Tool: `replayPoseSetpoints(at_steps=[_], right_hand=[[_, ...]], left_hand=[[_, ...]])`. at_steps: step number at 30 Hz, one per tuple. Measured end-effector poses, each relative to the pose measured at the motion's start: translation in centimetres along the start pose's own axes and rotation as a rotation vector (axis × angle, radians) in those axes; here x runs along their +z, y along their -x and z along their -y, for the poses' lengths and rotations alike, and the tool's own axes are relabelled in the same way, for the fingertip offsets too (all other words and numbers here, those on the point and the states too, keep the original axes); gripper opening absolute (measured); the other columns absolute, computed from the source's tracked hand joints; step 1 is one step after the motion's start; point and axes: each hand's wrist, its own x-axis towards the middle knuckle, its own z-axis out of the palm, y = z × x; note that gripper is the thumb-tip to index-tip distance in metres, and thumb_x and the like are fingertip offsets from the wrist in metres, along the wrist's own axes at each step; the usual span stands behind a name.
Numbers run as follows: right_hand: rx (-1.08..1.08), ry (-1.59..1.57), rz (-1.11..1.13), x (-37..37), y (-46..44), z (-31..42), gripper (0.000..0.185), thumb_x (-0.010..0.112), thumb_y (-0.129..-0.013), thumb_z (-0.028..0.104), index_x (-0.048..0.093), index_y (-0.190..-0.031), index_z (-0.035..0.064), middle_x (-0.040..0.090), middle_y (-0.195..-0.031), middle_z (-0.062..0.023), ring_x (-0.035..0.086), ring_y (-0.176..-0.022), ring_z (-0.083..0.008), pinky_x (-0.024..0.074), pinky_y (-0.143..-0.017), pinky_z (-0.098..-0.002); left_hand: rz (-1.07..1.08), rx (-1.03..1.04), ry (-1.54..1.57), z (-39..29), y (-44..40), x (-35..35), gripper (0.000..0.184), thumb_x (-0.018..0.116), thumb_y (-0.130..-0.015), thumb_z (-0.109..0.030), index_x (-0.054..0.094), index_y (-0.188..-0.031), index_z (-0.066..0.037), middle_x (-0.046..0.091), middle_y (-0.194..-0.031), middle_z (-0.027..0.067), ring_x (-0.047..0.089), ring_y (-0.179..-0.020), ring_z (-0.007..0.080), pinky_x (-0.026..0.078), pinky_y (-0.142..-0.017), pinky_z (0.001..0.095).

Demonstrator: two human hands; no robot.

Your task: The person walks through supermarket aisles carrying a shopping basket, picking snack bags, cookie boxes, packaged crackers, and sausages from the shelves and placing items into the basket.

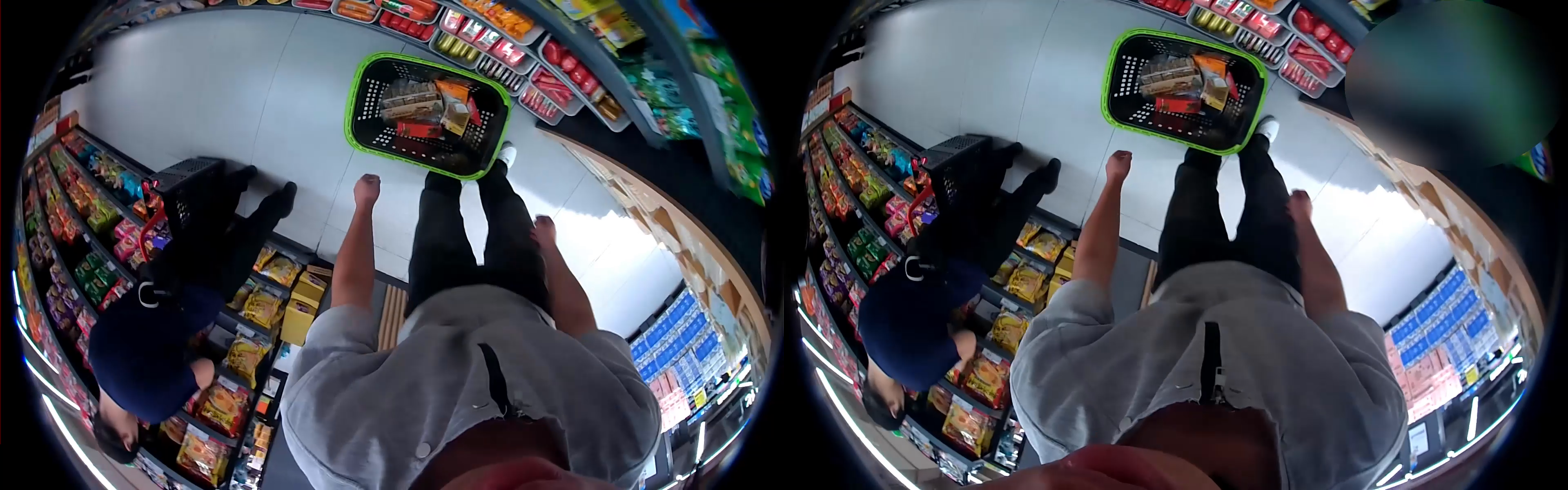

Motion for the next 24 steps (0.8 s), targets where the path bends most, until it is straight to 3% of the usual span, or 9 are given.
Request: replayPoseSetpoints(at_steps=[1, 6, 8, 10, 12, 14, 18, 19, 24], right_hand=[[-0.260, 0.536, -0.002, -1.1, -1.4, -2.1, 0.025, 0.048, -0.088, 0.016, 0.056, -0.111, 0.0078, 0.059, -0.090, -0.0079, 0.060, -0.066, -0.0181, 0.0499, -0.051, -0.0321], [0.121, 0.068, -0.027, -2.1, -0.6, -9.5, 0.029, 0.048, -0.088, 0.026, 0.057, -0.104, 0.0039, 0.057, -0.083, -0.0064, 0.062, -0.066, -0.0163, 0.0456, -0.048, -0.0296], [-0.159, 0.389, -0.091, -2.2, 0.7, -14.6, 0.031, 0.051, -0.084, 0.023, 0.063, -0.100, -0.0002, 0.064, -0.095, -0.0134, 0.064, -0.083, -0.0260, 0.0494, -0.073, -0.0337], [0.041, 0.356, -0.081, -1.4, 3.3, -15.2, 0.033, 0.052, -0.083, 0.023, 0.064, -0.101, -0.0013, 0.066, -0.097, -0.0168, 0.063, -0.089, -0.0290, 0.0472, -0.083, -0.0353], [0.132, 0.387, -0.117, -1.6, 4.7, -17.1, 0.032, 0.051, -0.083, 0.022, 0.065, -0.100, -0.0017, 0.067, -0.095, -0.0173, 0.063, -0.090, -0.0286, 0.0476, -0.083, -0.0362], [0.160, 0.410, -0.095, -2.0, 6.1, -18.0, 0.032, 0.051, -0.082, 0.022, 0.066, -0.099, -0.0009, 0.067, -0.095, -0.0181, 0.063, -0.092, -0.0284, 0.0475, -0.083, -0.0363], [0.150, 0.395, -0.010, -2.4, 6.1, -17.1, 0.028, 0.052, -0.081, 0.019, 0.066, -0.097, 0.0008, 0.067, -0.096, -0.0156, 0.063, -0.092, -0.0276, 0.0477, -0.083, -0.0345], [0.137, 0.365, -0.002, -2.6, 6.3, -17.1, 0.028, 0.052, -0.081, 0.019, 0.067, -0.097, 0.0011, 0.067, -0.096, -0.0153, 0.063, -0.092, -0.0274, 0.0477, -0.083, -0.0344], [-0.012, 0.320, -0.007, -3.7, 6.4, -20.1, 0.026, 0.053, -0.080, 0.018, 0.067, -0.095, 0.0018, 0.067, -0.095, -0.0142, 0.063, -0.092, -0.0263, 0.0475, -0.082, -0.0337]], left_hand=[[-0.048, 0.051, -0.039, 1.4, -3.2, 1.1, 0.028, 0.056, -0.081, -0.032, 0.070, -0.089, -0.010, 0.067, -0.089, 0.0177, 0.058, -0.093, 0.0371, 0.048, -0.083, 0.0424], [-0.225, -0.161, -0.223, 0.1, -14.7, 0.9, 0.066, 0.070, -0.066, -0.040, 0.054, -0.118, -0.003, 0.059, -0.107, 0.0216, 0.055, -0.099, 0.0394, 0.046, -0.086, 0.0474], [-0.391, -0.182, -0.090, 0.0, -17.0, 0.9, 0.079, 0.073, -0.063, -0.039, 0.043, -0.125, 0.002, 0.053, -0.114, 0.0234, 0.052, -0.105, 0.0403, 0.045, -0.089, 0.0470], [-0.448, -0.258, -0.020, 0.5, -19.8, 1.9, 0.082, 0.075, -0.061, -0.037, 0.044, -0.125, 0.003, 0.052, -0.121, 0.0245, 0.052, -0.110, 0.0370, 0.044, -0.091, 0.0443], [-0.212, -0.300, 0.290, 0.7, -21.2, 1.8, 0.079, 0.077, -0.059, -0.036, 0.049, -0.120, 0.005, 0.058, -0.113, 0.0235, 0.057, -0.102, 0.0331, 0.046, -0.088, 0.0413], [-0.562, -0.254, 0.599, 0.5, -21.1, 3.0, 0.070, 0.079, -0.057, -0.032, 0.055, -0.112, 0.005, 0.062, -0.102, 0.0191, 0.061, -0.093, 0.0284, 0.047, -0.084, 0.0381], [-0.379, -0.025, 0.643, 0.4, -17.6, 0.2, 0.036, 0.073, -0.069, -0.016, 0.062, -0.099, 0.000, 0.062, -0.084, 0.0069, 0.055, -0.074, 0.0164, 0.045, -0.070, 0.0311], [-0.337, -0.003, 0.658, 0.2, -16.8, -0.7, 0.019, 0.070, -0.074, -0.012, 0.061, -0.086, -0.001, 0.055, -0.068, 0.0009, 0.047, -0.060, 0.0112, 0.041, -0.057, 0.0275], [-0.293, -0.041, 0.920, -10.1, -6.6, -4.0, 0.018, 0.065, -0.079, -0.013, 0.051, -0.069, -0.007, 0.040, -0.054, -0.0035, 0.037, -0.043, 0.0061, 0.030, -0.039, 0.0231]])
